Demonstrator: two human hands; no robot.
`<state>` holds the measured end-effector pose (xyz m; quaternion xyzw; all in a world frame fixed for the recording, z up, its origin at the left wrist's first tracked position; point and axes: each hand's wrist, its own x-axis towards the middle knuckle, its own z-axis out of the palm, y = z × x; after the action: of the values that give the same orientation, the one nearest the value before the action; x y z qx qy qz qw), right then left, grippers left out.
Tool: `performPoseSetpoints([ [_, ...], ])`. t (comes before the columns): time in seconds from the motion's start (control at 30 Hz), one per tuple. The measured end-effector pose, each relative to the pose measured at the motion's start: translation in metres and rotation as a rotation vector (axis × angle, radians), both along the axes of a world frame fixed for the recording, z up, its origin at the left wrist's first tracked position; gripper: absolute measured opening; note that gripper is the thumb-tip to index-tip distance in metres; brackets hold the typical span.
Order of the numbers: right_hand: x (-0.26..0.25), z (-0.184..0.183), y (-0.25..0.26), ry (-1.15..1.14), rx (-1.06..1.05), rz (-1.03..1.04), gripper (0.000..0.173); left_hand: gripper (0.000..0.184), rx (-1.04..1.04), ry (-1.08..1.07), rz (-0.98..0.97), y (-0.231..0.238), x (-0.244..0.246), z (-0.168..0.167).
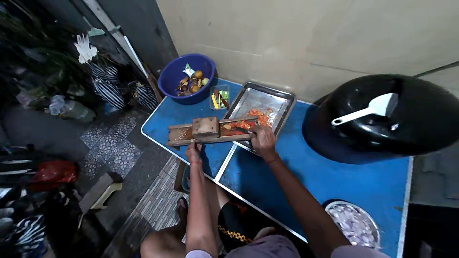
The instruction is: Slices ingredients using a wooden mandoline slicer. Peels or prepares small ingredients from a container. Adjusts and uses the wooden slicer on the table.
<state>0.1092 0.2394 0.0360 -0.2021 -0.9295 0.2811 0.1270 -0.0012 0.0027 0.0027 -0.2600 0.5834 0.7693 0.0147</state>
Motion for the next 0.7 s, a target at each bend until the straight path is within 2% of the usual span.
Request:
performPoseSetpoints([
  [0.27, 0.024, -0.001, 0.030, 0.000, -0.025, -0.143, 0.020, 0.025, 0.032, 0.002, 0.017, 0.001, 0.000, 0.000],
  [0.5, 0.046, 0.018, 0.045, -0.055, -0.077, -0.287, 0.023, 0.026, 0.020, -0.023, 0.031, 0.003, 0.000, 0.005],
  [0.57, 0.046, 0.024, 0.037, -0.020, -0.073, -0.268, 0.023, 0.026, 0.014, -0.025, 0.030, 0.002, 0.000, 0.005],
  [0.7, 0.025, 0.022, 0.007, 0.044, -0.043, -0.105, 0.027, 0.025, 0.008, -0.025, 0.033, 0.002, -0.002, 0.001],
])
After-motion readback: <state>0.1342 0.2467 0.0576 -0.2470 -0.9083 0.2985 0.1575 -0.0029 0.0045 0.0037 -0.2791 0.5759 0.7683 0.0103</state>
